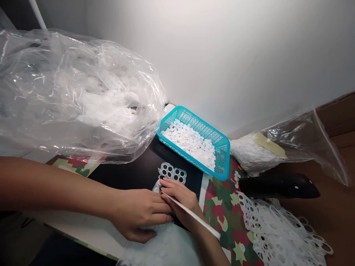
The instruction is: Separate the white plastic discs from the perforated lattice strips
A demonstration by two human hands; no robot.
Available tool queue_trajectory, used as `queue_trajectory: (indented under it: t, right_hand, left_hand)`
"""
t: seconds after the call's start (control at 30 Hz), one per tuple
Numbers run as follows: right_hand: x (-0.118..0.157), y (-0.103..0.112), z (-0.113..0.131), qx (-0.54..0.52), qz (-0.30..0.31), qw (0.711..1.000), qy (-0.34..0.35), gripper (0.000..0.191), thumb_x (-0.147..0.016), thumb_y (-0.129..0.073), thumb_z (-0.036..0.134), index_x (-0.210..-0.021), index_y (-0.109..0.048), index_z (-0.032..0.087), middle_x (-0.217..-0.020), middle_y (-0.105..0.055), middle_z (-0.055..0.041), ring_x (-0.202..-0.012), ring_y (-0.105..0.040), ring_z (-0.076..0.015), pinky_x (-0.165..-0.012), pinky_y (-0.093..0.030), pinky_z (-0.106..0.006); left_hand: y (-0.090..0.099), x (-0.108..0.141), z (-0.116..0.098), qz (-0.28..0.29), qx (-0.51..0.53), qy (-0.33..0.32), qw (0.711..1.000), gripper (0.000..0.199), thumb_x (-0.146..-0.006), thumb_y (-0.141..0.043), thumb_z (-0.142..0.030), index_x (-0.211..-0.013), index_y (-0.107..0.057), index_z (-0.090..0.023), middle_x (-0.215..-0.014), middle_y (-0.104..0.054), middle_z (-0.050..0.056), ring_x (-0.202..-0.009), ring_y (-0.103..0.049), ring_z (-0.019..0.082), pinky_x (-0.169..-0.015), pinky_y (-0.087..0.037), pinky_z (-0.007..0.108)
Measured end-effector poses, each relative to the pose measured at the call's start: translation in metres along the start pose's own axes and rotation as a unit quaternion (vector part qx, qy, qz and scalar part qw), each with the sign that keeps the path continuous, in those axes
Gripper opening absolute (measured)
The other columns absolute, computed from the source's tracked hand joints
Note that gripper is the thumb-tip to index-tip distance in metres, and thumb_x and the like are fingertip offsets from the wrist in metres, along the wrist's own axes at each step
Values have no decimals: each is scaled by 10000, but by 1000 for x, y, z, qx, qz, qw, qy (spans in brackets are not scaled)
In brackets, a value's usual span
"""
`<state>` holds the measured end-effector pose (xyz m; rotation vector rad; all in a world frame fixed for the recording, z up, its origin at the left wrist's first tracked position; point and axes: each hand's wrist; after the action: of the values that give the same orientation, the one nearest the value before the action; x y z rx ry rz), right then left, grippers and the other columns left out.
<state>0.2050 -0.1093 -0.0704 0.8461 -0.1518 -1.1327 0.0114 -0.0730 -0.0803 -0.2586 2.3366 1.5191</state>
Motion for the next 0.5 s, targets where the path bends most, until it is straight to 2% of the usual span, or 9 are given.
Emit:
queue_trajectory:
  t: [0.27,0.5]
  right_hand:
    - [1,-2,-4,13,-4,1000,15,192,-879,-588,172,-1025,-695,237,-1169,-685,-53,-1108,-636,-199,-968,-533,-339]
    - [-1,-1,1,40,-2,999,28,207,-893,-564,168,-1045,-690,227,-1156,-689,-72,-1088,-649,-204,-955,-538,-351]
  left_hand:
    - [-1,2,0,9,17,-4,1000,441,-811,-531,-273,-1188,-544,-45,-1033,-639,142,-950,-574,251,-928,-442,323]
    - [0,6,-3,-14,19,0,1000,509,-848,-497,-340,-1269,-509,-54,-1107,-627,164,-1024,-575,274,-987,-423,360]
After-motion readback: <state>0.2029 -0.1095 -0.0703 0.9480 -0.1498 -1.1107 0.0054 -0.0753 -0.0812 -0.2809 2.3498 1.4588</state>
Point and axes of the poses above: each hand's wrist, its own x-axis away from the middle knuckle, its own y-axis out of the back of the hand, z = x × y
